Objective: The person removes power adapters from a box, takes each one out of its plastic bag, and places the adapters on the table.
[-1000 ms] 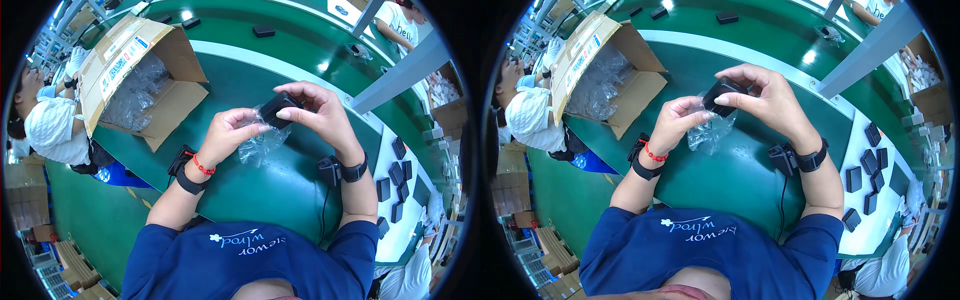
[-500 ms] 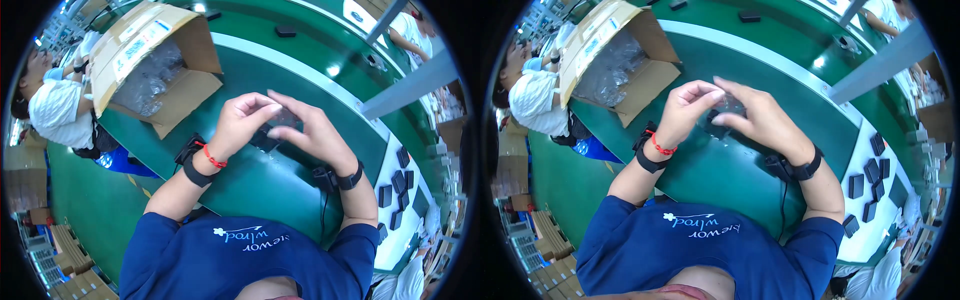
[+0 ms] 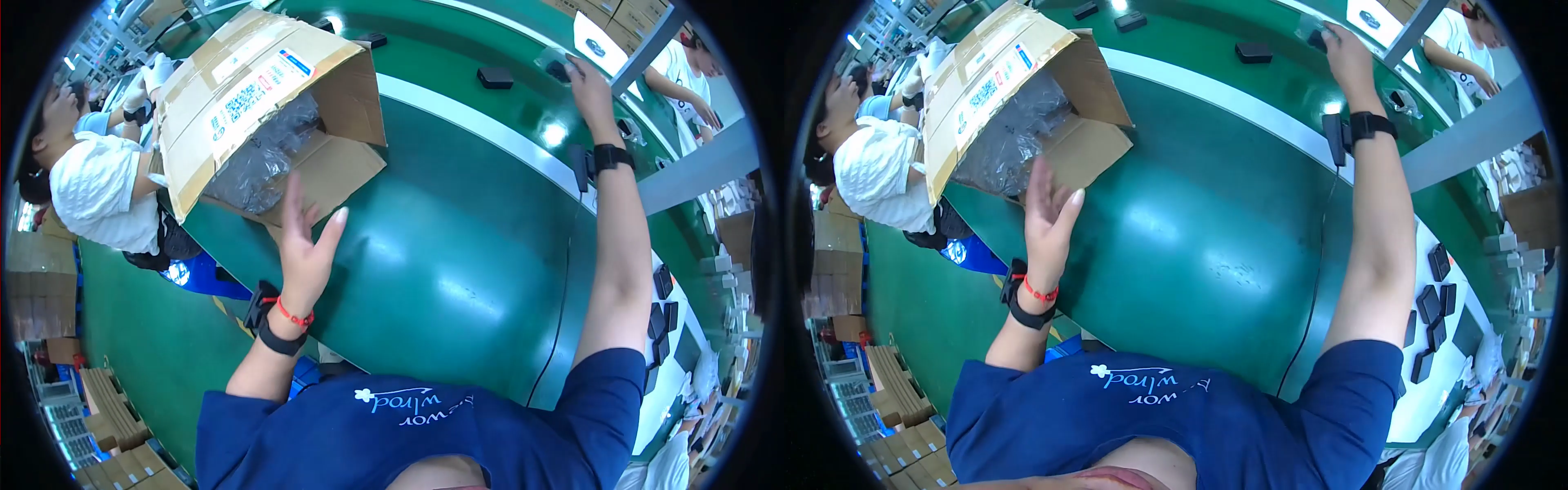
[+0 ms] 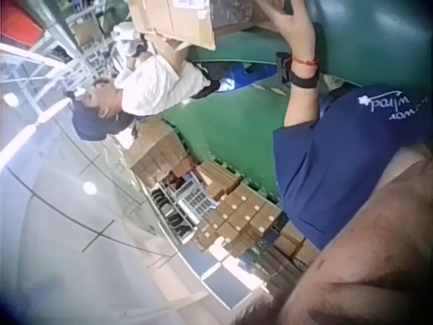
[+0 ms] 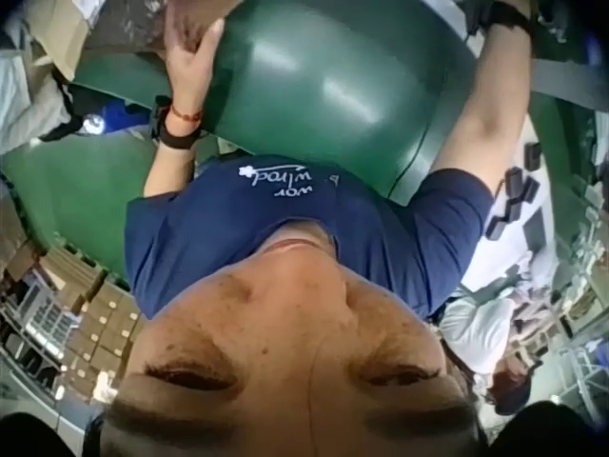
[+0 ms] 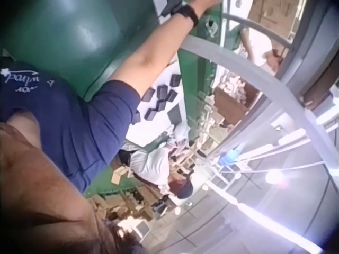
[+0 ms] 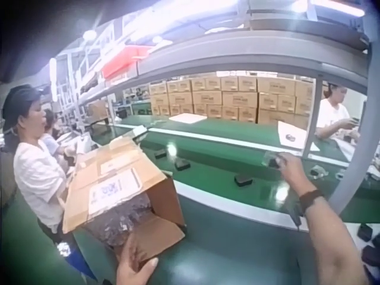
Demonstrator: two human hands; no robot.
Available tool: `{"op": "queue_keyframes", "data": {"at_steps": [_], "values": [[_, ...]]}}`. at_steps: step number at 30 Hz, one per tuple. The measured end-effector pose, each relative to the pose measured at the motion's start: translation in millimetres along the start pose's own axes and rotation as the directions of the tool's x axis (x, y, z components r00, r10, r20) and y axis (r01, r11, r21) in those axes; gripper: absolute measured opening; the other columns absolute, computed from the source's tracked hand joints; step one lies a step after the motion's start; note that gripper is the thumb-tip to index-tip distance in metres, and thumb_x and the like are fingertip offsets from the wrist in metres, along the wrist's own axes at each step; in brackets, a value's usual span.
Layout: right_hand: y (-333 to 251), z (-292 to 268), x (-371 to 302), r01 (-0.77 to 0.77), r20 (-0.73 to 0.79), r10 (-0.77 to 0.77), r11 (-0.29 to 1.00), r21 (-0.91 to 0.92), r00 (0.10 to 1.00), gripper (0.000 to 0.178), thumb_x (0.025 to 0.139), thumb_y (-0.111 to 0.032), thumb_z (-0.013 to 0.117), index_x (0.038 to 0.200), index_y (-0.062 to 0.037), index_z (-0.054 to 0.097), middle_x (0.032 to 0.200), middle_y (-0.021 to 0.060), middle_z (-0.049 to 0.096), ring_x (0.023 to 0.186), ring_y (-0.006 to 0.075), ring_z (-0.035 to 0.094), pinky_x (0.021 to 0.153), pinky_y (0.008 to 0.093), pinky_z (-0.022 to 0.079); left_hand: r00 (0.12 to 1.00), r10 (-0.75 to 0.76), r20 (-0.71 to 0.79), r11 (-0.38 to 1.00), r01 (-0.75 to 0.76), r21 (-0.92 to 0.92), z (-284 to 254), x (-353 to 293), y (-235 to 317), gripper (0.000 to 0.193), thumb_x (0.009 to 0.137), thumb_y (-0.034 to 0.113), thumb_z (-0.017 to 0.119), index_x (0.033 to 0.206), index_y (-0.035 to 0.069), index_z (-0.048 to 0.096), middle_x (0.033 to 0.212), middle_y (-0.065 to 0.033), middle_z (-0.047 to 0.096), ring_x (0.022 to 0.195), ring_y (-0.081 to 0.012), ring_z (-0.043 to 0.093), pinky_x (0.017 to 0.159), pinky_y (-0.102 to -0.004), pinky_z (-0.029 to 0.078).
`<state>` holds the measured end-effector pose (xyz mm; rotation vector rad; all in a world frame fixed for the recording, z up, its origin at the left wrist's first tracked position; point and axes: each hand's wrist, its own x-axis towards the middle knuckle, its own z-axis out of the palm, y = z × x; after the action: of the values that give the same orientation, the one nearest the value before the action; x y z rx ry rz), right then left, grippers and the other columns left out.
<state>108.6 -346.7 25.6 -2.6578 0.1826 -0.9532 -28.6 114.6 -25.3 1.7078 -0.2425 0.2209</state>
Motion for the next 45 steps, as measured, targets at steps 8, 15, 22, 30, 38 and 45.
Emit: {"op": "queue_keyframes", "data": {"at_steps": [8, 15, 22, 30, 38, 45], "values": [[-12.0, 122.9, 9.2, 0.331, 0.256, -0.270, 0.914, -0.235, 0.928, 0.061, 0.075, 0.007, 0.047, 0.133, -0.0094, 0.043, 0.135, 0.0187, 0.042, 0.123, 0.0357, 0.043, 0.101, 0.0410, 0.038, 0.995, -0.045, -0.088, 0.986, 0.031, -0.162, -6.1, 7.4, -1.7, 0.085, 0.085, 0.007, 0.061, 0.146, 0.003, 0.003, 0.150, -0.0159, 0.018, 0.139, -0.0262, 0.018, 0.109, -0.0399, 0.024], [-21.0, 110.4, 1.0, 0.100, 0.573, -0.098, 0.995, 0.027, 0.814, 0.060, 0.070, 0.009, 0.049, 0.127, -0.0067, 0.045, 0.123, 0.0195, 0.047, 0.113, 0.0368, 0.049, 0.098, 0.0400, 0.041, 0.942, -0.298, -0.154, 0.815, 0.167, -0.555, -2.9, 47.2, -6.4, 0.066, 0.090, 0.006, 0.054, 0.144, -0.001, 0.017, 0.148, -0.0154, 0.024, 0.136, -0.0225, 0.026, 0.108, -0.0364, 0.024], [-50.6, 29.4, -59.9, -0.225, 0.509, 0.046, 0.928, 0.296, 0.860, 0.055, 0.071, -0.004, 0.066, 0.123, -0.0066, 0.048, 0.112, 0.0114, 0.051, 0.093, 0.0254, 0.057, 0.086, 0.0296, 0.047, 0.961, -0.267, -0.072, 0.882, 0.213, -0.421, 31.7, -2.0, 4.5, 0.053, 0.092, 0.009, 0.052, 0.139, -0.004, 0.030, 0.132, -0.0110, 0.046, 0.118, -0.0149, 0.046, 0.102, -0.0322, 0.033], [-127.7, -51.7, -135.8, -0.649, 0.669, -0.045, 0.203, 0.734, 0.742, 0.063, 0.070, -0.013, 0.076, 0.125, -0.0046, 0.047, 0.107, 0.0068, 0.056, 0.092, 0.0157, 0.058, 0.082, 0.0269, 0.048, 0.970, -0.064, 0.232, 0.884, 0.163, -0.438, 50.7, -6.9, 19.7, 0.046, 0.089, 0.004, 0.056, 0.133, -0.001, 0.042, 0.105, -0.0080, 0.063, 0.097, -0.0111, 0.058, 0.087, -0.0261, 0.044], [-133.8, -65.5, -167.7, -0.646, 0.618, -0.272, -0.020, 0.763, 0.738, 0.056, 0.071, -0.015, 0.076, 0.120, -0.0028, 0.051, 0.113, 0.0096, 0.056, 0.098, 0.0183, 0.058, 0.083, 0.0294, 0.049, 0.934, -0.021, 0.356, 0.860, 0.199, -0.470, 64.0, -8.0, 23.3, 0.031, 0.089, 0.002, 0.056, 0.120, -0.001, 0.050, 0.102, -0.0095, 0.064, 0.094, -0.0121, 0.059, 0.083, -0.0254, 0.046], [-135.9, -56.4, -180.8, -0.697, 0.650, -0.334, -0.026, 0.717, 0.682, 0.045, 0.077, -0.017, 0.072, 0.116, -0.0024, 0.053, 0.112, 0.0106, 0.059, 0.101, 0.0187, 0.060, 0.081, 0.0295, 0.050, 0.872, -0.078, 0.483, 0.717, 0.385, -0.581, 75.1, -11.7, 20.3, 0.021, 0.091, 0.008, 0.056, 0.110, 0.001, 0.053, 0.098, -0.0086, 0.064, 0.091, -0.0130, 0.060, 0.078, -0.0247, 0.047]]}}
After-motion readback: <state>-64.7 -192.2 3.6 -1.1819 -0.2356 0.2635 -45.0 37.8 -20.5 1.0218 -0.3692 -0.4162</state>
